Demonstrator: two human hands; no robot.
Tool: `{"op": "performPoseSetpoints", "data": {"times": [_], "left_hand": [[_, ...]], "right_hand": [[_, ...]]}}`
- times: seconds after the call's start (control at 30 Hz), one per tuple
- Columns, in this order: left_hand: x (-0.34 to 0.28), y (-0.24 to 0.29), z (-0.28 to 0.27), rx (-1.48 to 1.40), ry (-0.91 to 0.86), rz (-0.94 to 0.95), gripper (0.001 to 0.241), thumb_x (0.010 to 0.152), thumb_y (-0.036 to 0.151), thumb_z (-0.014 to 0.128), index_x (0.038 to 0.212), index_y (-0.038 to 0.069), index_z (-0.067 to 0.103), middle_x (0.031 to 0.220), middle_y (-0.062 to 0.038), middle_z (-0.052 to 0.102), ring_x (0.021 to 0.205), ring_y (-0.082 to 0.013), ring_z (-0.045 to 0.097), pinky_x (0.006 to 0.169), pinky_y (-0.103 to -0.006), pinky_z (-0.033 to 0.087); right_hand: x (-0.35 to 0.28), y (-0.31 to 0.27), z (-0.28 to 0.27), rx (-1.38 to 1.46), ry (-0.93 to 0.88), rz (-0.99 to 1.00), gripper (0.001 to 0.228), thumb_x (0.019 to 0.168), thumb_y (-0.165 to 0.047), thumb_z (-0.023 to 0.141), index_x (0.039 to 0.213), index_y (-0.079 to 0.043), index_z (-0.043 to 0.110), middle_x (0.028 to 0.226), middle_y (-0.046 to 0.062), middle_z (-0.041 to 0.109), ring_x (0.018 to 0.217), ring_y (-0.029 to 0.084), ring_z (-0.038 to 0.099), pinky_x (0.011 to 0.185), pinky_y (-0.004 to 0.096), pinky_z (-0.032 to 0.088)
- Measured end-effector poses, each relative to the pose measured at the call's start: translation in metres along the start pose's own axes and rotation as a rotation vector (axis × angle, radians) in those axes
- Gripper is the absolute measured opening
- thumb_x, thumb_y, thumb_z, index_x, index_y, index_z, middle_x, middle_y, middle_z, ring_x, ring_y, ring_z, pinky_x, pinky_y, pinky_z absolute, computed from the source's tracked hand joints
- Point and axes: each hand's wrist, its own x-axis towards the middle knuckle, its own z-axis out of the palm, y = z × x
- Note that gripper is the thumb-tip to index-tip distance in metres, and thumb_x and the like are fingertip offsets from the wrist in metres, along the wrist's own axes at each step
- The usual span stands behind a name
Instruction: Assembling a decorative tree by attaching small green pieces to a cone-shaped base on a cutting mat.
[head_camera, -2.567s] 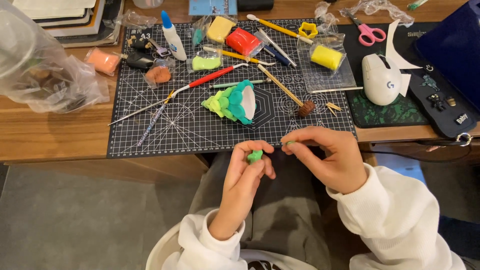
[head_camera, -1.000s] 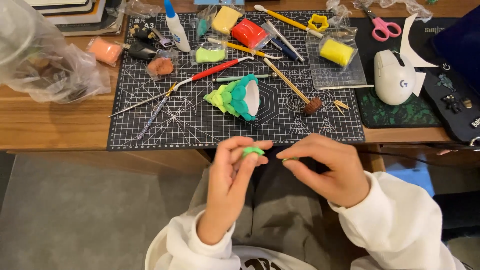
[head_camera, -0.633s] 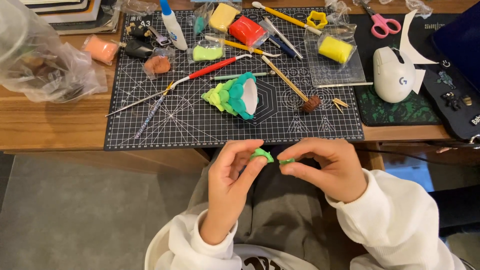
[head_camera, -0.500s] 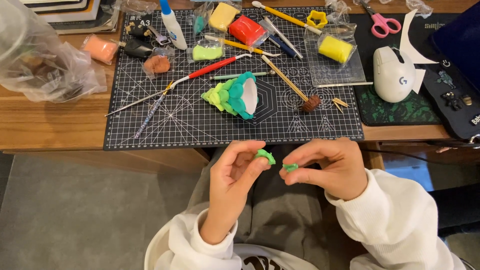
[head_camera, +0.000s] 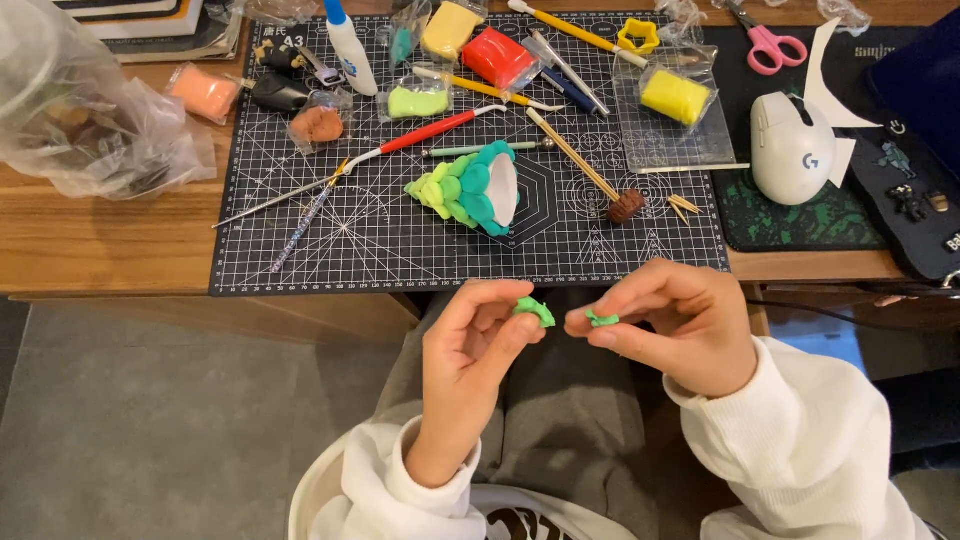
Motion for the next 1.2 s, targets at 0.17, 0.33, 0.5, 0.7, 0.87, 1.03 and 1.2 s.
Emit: {"op": "performPoseSetpoints", "data": {"times": [0.17,0.33,0.5,0.7,0.87,1.03,1.2], "left_hand": [[0.0,0.001,0.002,-0.029,-0.01,0.013,0.016,0.091,0.009,0.066,0.106,0.004,0.062,0.099,-0.009,0.067,0.091,-0.0148,0.065,0.082,-0.0257,0.056],[0.001,0.009,0.003,0.057,0.01,0.044,0.012,0.091,0.007,0.065,0.103,0.004,0.062,0.099,-0.01,0.069,0.094,-0.0174,0.067,0.084,-0.0255,0.056],[0.0,0.014,0.007,0.115,-0.02,0.053,0.014,0.09,0.006,0.066,0.103,0.006,0.06,0.098,-0.012,0.072,0.093,-0.0195,0.072,0.083,-0.0259,0.059],[-0.002,0.016,0.009,0.348,-0.002,0.13,0.015,0.09,0.013,0.066,0.104,0.007,0.066,0.103,-0.007,0.074,0.094,-0.0143,0.072,0.087,-0.0254,0.06],[-0.004,0.016,0.008,0.422,-0.017,0.152,0.016,0.091,0.013,0.064,0.105,0.005,0.066,0.103,-0.008,0.074,0.093,-0.0166,0.075,0.086,-0.025,0.062],[-0.003,0.017,0.008,0.508,0.003,0.137,0.014,0.087,0.015,0.07,0.1,0.01,0.068,0.097,-0.003,0.076,0.088,-0.0122,0.075,0.082,-0.0222,0.059],[-0.004,0.017,0.005,0.503,0.03,0.081,0.014,0.083,0.011,0.073,0.097,0.013,0.07,0.086,0.002,0.074,0.077,-0.0066,0.07,0.073,-0.0193,0.055]], "right_hand": [[0.005,-0.014,0.006,-0.27,-0.078,-0.101,0.023,0.082,-0.005,0.07,0.103,-0.003,0.062,0.087,0.01,0.076,0.086,0.017,0.077,0.093,0.033,0.062],[0.005,-0.015,0.006,-0.427,-0.101,-0.133,0.013,0.084,-0.011,0.067,0.094,-0.002,0.071,0.091,0.008,0.077,0.093,0.02,0.077,0.094,0.03,0.063],[0.004,-0.009,0.006,-0.543,-0.013,-0.169,0.016,0.068,-0.018,0.082,0.076,-0.009,0.071,0.074,0.002,0.074,0.065,0.008,0.071,0.063,0.017,0.057],[0.006,-0.014,0.013,-0.667,-0.055,-0.348,0.014,0.082,-0.011,0.073,0.095,-0.006,0.071,0.088,0.002,0.075,0.073,0.012,0.072,0.068,0.021,0.057],[0.006,-0.013,0.014,-0.791,-0.089,-0.425,0.019,0.087,-0.01,0.069,0.105,-0.004,0.07,0.098,0.005,0.075,0.079,0.014,0.075,0.071,0.023,0.059],[0.004,-0.002,0.012,-0.914,-0.136,-0.46,0.011,0.091,-0.011,0.063,0.101,-0.005,0.064,0.084,0.004,0.07,0.069,0.018,0.066,0.062,0.028,0.052],[-0.001,0.003,0.018,-0.891,-0.045,-0.475,0.006,0.086,-0.007,0.067,0.091,-0.009,0.064,0.07,-0.003,0.063,0.053,0.013,0.053,0.052,0.024,0.044]]}}
